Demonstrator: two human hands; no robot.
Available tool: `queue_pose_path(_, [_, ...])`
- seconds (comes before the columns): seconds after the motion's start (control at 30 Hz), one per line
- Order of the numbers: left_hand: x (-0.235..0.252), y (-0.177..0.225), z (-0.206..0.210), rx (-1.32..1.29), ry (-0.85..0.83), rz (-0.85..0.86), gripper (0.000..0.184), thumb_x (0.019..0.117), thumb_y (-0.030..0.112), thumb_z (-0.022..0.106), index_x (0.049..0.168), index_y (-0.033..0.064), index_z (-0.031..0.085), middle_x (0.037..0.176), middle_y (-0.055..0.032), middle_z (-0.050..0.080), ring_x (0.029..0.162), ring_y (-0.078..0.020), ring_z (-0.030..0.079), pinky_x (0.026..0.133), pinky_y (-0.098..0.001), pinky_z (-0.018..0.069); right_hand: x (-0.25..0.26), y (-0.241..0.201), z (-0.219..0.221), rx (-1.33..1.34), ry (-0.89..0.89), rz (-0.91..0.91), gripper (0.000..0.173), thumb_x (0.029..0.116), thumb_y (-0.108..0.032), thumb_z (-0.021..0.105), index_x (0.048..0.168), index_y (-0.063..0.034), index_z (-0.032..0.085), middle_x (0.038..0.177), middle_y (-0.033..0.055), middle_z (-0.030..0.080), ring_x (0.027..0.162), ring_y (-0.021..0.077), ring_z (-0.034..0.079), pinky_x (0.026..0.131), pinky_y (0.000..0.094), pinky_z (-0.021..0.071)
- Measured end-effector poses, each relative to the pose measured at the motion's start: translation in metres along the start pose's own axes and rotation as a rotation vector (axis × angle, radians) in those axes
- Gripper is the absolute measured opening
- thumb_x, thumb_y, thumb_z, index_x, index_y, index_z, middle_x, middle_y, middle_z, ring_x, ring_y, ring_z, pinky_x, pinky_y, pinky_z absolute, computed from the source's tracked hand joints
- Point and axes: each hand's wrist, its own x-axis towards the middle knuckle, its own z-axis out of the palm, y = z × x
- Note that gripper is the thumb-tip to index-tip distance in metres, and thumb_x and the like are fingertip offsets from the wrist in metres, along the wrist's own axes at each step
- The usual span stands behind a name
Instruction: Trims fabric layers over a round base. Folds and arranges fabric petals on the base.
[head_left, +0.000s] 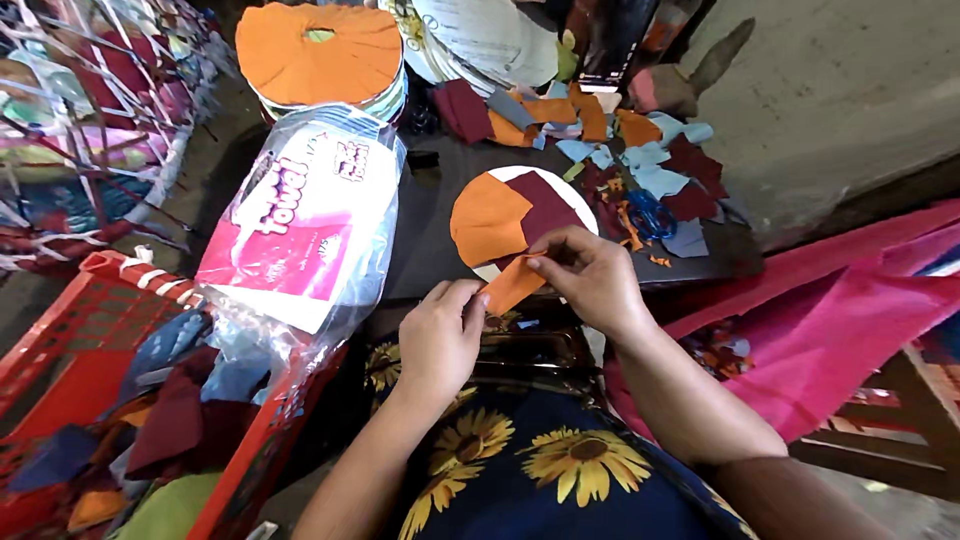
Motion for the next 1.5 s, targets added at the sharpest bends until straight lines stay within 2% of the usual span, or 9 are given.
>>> queue_pose_path(0.17, [0.023,0.007,-0.005,0.094,-0.042,-0.051,0.014,0.0972,0.017,0.069,0.103,0.0048,0.072,0.085,-0.0092,0.072,0.074,-0.0238,0.070,0.066,-0.0451,0.0556,0.020,-0.001,0.003,-0.071,0.031,0.025,0.012,0.0952,-0.009,0.069,0.104,-0.0009,0.068,0.085,0.0046,0.067,0.064,0.0012,0.062,0.060,0.0175,0.0538])
queue_pose_path(0.4, [0.041,0.008,-0.002,0.250,-0.133,-0.094,0.018,0.0996,0.021,0.066,0.099,0.0033,0.070,0.090,-0.0141,0.068,0.080,-0.0310,0.068,0.066,-0.0504,0.0543,0.036,0.006,0.006,-0.179,-0.018,0.082,0.013,0.0968,-0.011,0.069,0.106,-0.0010,0.068,0.087,0.0075,0.068,0.067,0.0090,0.063,0.063,0.0265,0.0556])
queue_pose_path(0.6, [0.037,0.002,-0.006,0.184,-0.028,-0.059,0.021,0.1007,0.014,0.063,0.119,0.0037,0.066,0.103,-0.0163,0.067,0.080,-0.0306,0.068,0.066,-0.0482,0.0555,0.039,0.007,0.005,-0.232,-0.070,0.136,0.013,0.0977,-0.011,0.068,0.106,-0.0017,0.069,0.087,0.0077,0.067,0.067,0.0105,0.063,0.065,0.0289,0.0550])
queue_pose_path(0.8, [0.027,-0.011,0.005,0.206,0.061,0.154,0.019,0.0984,0.007,0.062,0.110,0.0089,0.077,0.110,-0.0144,0.068,0.080,-0.0256,0.069,0.063,-0.0397,0.0566,0.042,0.008,0.003,-0.257,-0.101,0.128,0.013,0.0977,-0.011,0.068,0.107,-0.0023,0.069,0.089,0.0084,0.069,0.069,0.0124,0.064,0.067,0.0318,0.0558])
queue_pose_path(0.9, [0.027,-0.012,0.010,0.231,0.059,0.135,0.015,0.0984,0.017,0.066,0.104,0.0092,0.077,0.108,-0.0136,0.068,0.081,-0.0266,0.070,0.064,-0.0414,0.0568,0.045,0.008,0.003,-0.274,-0.113,0.103,0.014,0.0971,-0.011,0.069,0.107,-0.0013,0.069,0.090,0.0109,0.070,0.071,0.0167,0.066,0.069,0.0366,0.0566])
queue_pose_path(1.03, [0.028,-0.009,0.013,0.278,0.064,0.101,0.014,0.0974,0.018,0.068,0.099,0.0078,0.077,0.105,-0.0137,0.069,0.082,-0.0274,0.070,0.064,-0.0425,0.0567,0.047,0.007,0.002,-0.311,-0.120,0.066,0.017,0.0956,-0.012,0.071,0.108,-0.0004,0.069,0.091,0.0130,0.069,0.073,0.0207,0.066,0.070,0.0408,0.0553])
queue_pose_path(1.2, [0.030,-0.005,0.012,0.308,0.032,0.074,0.013,0.0957,0.019,0.071,0.099,0.0078,0.075,0.104,-0.0148,0.068,0.082,-0.0299,0.070,0.063,-0.0445,0.0557,0.048,0.008,0.003,-0.365,-0.079,0.045,0.023,0.0932,-0.011,0.074,0.110,0.0023,0.067,0.095,0.0165,0.067,0.078,0.0254,0.064,0.072,0.0433,0.0538])
queue_pose_path(1.3, [0.031,-0.005,0.011,0.315,0.007,0.062,0.014,0.0961,0.021,0.070,0.100,0.0084,0.075,0.104,-0.0141,0.068,0.082,-0.0297,0.070,0.063,-0.0445,0.0555,0.049,0.014,0.004,-0.416,-0.095,0.026,0.018,0.0947,-0.012,0.072,0.106,0.0019,0.069,0.099,0.0186,0.066,0.083,0.0317,0.064,0.073,0.0511,0.0532])
queue_pose_path(1.5, [0.030,-0.005,0.011,0.209,0.065,0.084,0.017,0.0965,0.019,0.068,0.108,0.0072,0.074,0.102,-0.0135,0.068,0.075,-0.0267,0.068,0.059,-0.0428,0.0542,0.032,0.012,-0.005,-0.370,0.034,-0.087,0.016,0.0967,-0.010,0.068,0.108,0.0023,0.069,0.103,0.0189,0.067,0.082,0.0263,0.065,0.072,0.0418,0.0542])
